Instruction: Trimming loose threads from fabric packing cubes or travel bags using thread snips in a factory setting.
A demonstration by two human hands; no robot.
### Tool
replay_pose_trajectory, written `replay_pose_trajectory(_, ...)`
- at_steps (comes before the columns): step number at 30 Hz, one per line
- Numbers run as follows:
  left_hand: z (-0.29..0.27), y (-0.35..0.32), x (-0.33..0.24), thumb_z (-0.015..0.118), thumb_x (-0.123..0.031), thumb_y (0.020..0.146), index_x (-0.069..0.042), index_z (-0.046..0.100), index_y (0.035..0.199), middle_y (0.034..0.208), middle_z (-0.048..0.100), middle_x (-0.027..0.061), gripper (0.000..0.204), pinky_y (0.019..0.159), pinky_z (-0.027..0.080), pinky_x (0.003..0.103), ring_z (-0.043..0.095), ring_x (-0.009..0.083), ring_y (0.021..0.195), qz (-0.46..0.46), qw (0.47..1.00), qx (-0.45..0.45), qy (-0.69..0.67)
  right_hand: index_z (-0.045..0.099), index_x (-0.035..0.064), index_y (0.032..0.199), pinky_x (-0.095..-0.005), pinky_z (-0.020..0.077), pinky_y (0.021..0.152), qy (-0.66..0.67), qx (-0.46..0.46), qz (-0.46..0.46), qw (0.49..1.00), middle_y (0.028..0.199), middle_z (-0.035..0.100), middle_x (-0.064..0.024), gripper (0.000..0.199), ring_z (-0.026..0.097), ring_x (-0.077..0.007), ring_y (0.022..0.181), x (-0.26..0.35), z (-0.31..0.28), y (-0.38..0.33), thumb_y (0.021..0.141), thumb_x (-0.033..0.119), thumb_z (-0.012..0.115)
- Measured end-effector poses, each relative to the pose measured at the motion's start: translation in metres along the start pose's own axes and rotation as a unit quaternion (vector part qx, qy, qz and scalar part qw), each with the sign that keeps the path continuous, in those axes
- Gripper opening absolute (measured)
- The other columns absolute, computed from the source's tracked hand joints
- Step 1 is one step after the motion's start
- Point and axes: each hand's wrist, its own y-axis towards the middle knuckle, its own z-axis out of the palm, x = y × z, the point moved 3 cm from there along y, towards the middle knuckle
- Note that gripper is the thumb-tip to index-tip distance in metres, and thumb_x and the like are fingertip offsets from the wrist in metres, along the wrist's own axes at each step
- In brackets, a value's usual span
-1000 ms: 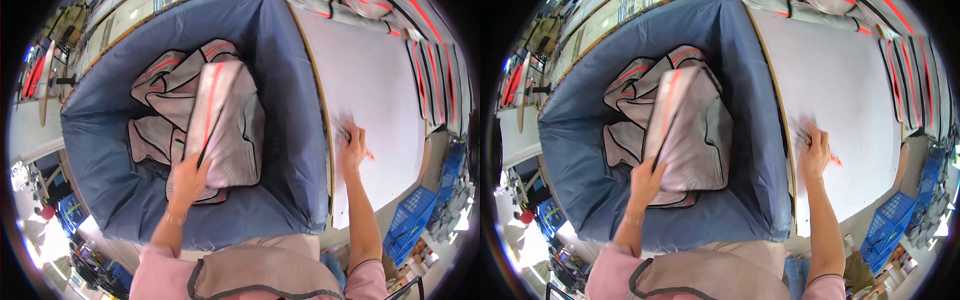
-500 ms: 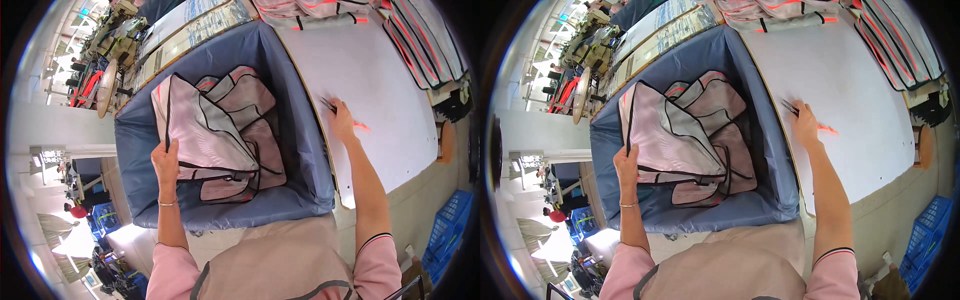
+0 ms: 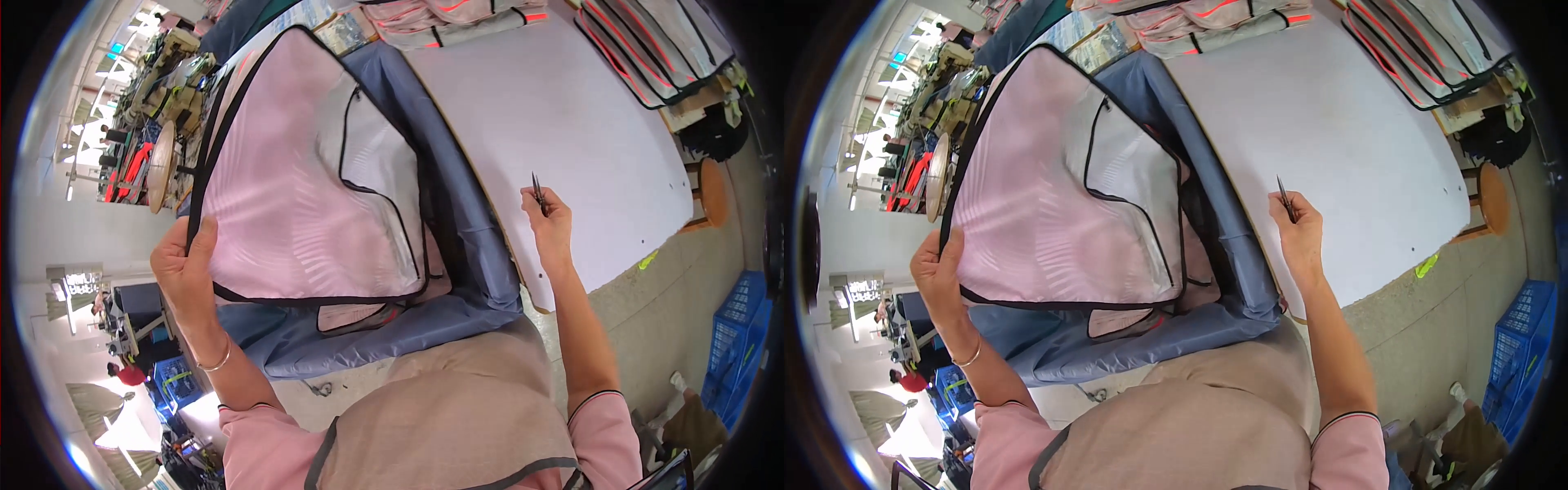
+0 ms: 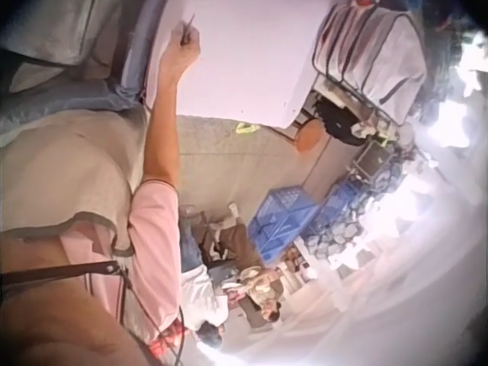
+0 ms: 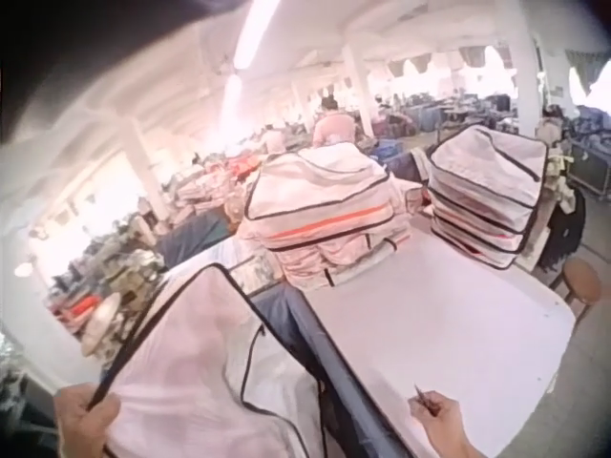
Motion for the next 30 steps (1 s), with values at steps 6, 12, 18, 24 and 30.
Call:
replay_pose_trajectory(6,0.102,-0.01,-0.12,0.059,-0.001,0.083,0.005,0.064,0.094,0.075,0.056,-0.0047,0.014,0.059,0.034,0.019,0.045,0.0025,0.068,0.148,0.975,0.168,-0.011,0.062,-0.0014,0.098,-0.0194,0.028,0.048,0.13,-0.017,0.0,0.991,0.07,0.049,0.0025,0.016,0.036,-0.0029,0.055,0.058,-0.02,-0.019,0.089,0.012,0.059)
replay_pose_trajectory(12,0.273,-0.034,-0.206,0.062,-0.014,0.069,-0.004,0.069,0.072,0.077,0.068,0.0161,0.012,0.058,0.053,0.036,0.069,0.0281,0.069,0.39,0.868,0.291,0.097,0.055,0.0039,0.095,-0.0186,0.0219,0.043,0.351,-0.139,-0.09,0.922,0.063,0.039,0.0051,0.009,0.028,-0.0032,0.049,0.042,-0.121,-0.019,0.089,0.011,0.055)
replay_pose_trajectory(18,0.407,-0.131,-0.193,0.062,-0.015,0.07,-0.007,0.072,0.073,0.073,0.069,0.0107,0.014,0.062,0.054,0.036,0.069,0.0232,0.072,0.358,0.871,0.336,0.016,0.061,0.0052,0.105,-0.0281,0.0475,0.078,0.322,-0.256,-0.009,0.912,0.096,0.063,-0.0009,0.027,0.06,-0.0115,0.089,0.012,-0.182,-0.046,0.095,0.026,0.047)
replay_pose_trajectory(24,0.477,-0.195,-0.195,0.06,-0.014,0.074,-0.009,0.071,0.07,0.069,0.067,0.0057,0.013,0.06,0.052,0.035,0.068,0.0233,0.072,0.373,0.865,0.333,0.038,0.053,0.0009,0.12,-0.0317,0.0465,0.085,0.34,-0.268,0.01,0.901,0.103,0.062,-0.0041,0.036,0.059,-0.0168,0.098,0.002,-0.198,-0.069,0.097,0.028,0.045)
replay_pose_trajectory(30,0.354,-0.162,-0.204,0.055,-0.009,0.075,-0.009,0.06,0.082,0.081,0.059,0.0099,0.009,0.068,0.051,0.037,0.063,0.026,0.078,0.495,0.662,0.519,-0.218,0.054,-0.0002,0.116,-0.027,0.0384,0.064,0.272,-0.363,-0.034,0.891,0.082,0.049,0.0003,0.033,0.044,-0.0108,0.072,0.004,-0.283,-0.075,0.094,0.024,0.055)
